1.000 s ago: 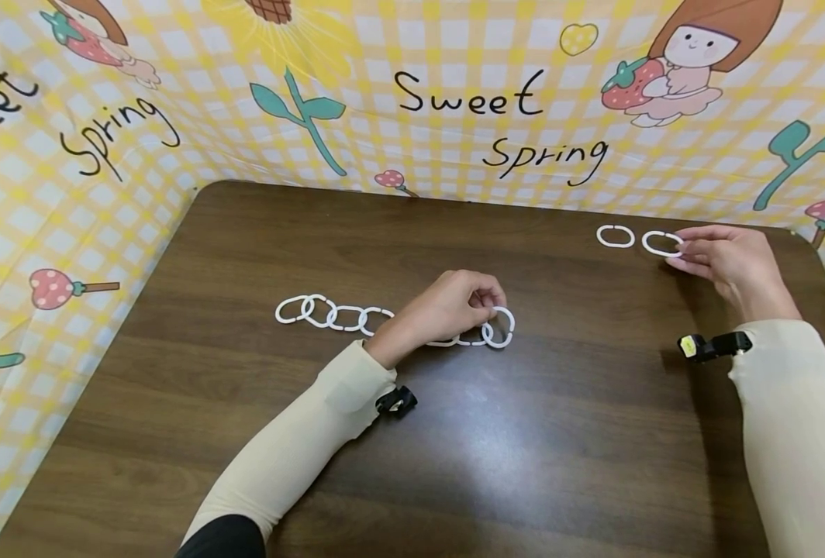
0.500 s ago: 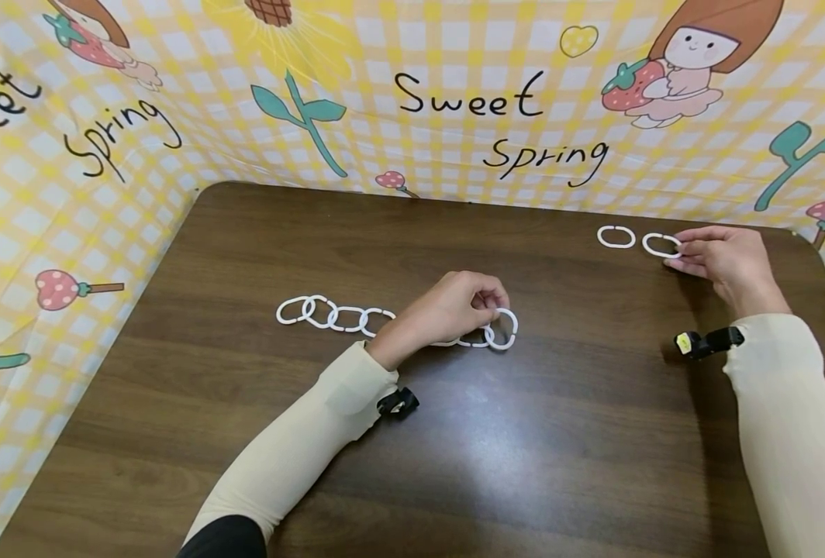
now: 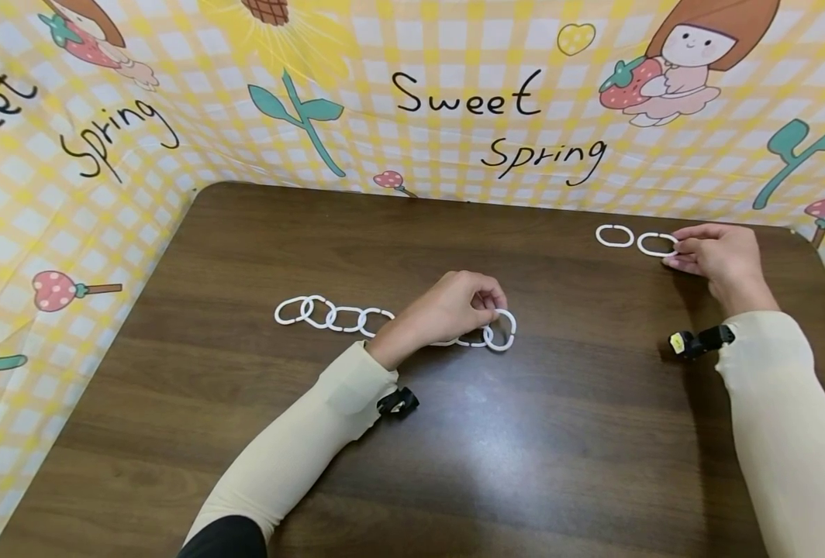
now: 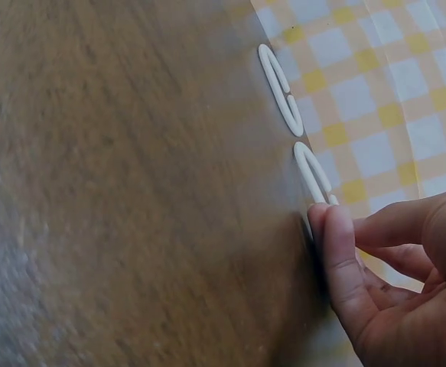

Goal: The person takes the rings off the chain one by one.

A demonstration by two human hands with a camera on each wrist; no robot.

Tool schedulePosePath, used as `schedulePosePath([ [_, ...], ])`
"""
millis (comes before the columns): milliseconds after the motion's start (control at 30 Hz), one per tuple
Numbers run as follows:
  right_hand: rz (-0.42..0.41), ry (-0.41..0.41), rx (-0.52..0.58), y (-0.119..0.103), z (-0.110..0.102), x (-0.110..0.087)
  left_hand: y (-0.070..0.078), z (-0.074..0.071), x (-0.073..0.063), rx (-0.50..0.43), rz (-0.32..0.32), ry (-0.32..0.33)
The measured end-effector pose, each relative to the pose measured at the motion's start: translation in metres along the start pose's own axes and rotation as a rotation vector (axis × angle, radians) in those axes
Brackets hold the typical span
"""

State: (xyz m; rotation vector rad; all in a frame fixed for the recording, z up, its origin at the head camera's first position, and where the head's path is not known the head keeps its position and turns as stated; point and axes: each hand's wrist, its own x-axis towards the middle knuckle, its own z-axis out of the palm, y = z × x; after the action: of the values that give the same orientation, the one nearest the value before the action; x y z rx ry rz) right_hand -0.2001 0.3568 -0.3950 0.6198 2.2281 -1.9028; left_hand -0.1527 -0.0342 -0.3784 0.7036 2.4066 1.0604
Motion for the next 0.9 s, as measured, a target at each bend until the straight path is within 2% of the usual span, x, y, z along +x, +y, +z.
schedulePosePath([
  [233,0.002,0.009,-0.020,0.001,0.000,-0.001,-0.001,0.001,0.000,0.011,-0.010,0.001],
  [567,-0.022,-0.015,0.048,0.002,-0.002,-0.008,-0.004,0.002,0.000,0.030,0.032,-0.012],
  [800,-0.064,0.019,-0.052,0.002,-0.002,-0.019,-0.005,0.002,0.000,0.016,0.024,0.001],
  [900,-0.086,0.017,-0.047,0.001,0.000,-0.025,-0.004,0.001,0.000,0.019,0.016,0.004],
])
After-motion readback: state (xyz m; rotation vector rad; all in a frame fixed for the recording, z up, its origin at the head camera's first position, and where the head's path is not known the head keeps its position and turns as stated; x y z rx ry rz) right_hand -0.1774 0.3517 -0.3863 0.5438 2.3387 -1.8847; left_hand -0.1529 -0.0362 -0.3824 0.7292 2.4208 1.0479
